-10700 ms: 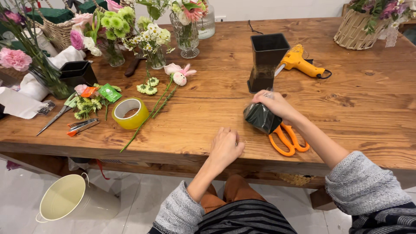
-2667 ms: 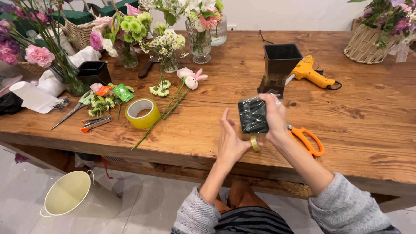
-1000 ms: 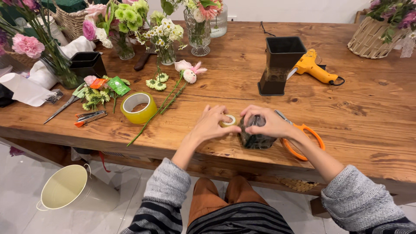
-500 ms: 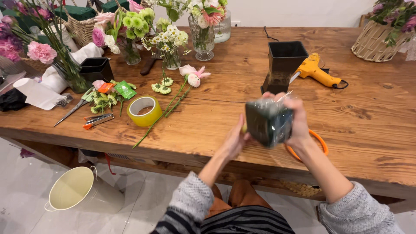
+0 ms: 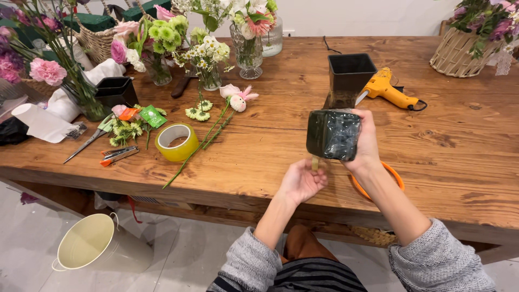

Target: The person wraps a block of floral foam in clear plastic wrap and secures it with tape. They then place the wrapped foam into a dark vase and use tape to secure it in place.

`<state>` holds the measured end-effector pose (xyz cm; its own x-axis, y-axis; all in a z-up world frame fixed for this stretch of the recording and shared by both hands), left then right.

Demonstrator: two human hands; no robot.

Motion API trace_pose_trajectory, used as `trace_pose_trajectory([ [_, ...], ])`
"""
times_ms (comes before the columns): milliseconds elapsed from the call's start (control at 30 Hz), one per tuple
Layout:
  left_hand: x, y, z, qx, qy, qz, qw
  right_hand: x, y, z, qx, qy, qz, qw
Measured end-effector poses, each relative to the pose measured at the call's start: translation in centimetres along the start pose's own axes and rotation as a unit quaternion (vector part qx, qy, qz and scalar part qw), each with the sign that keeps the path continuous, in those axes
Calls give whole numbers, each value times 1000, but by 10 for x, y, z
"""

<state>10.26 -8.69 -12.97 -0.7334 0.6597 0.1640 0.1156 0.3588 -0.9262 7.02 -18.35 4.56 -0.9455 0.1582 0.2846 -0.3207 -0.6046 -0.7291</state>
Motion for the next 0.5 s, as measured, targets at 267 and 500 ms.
trace_pose_trajectory([
  [267, 43, -17, 15, -293, 20, 60, 954, -1, -7, 4, 90, 80, -54, 991],
  [500, 119, -96, -38, -601, -245, -165, 743, -21, 8, -5, 283, 237, -87, 925],
])
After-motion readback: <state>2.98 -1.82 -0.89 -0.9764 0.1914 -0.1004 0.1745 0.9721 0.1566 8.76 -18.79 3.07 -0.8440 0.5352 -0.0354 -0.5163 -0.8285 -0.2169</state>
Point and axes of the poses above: each hand's wrist, its own x-axis away from the middle knuckle, its own y-axis out of the back of the hand, z = x × y, the point moved 5 cm from there along -x, towards the middle knuckle, and after that the axes turned 4 degrees about -y, right-handed, at the moved point
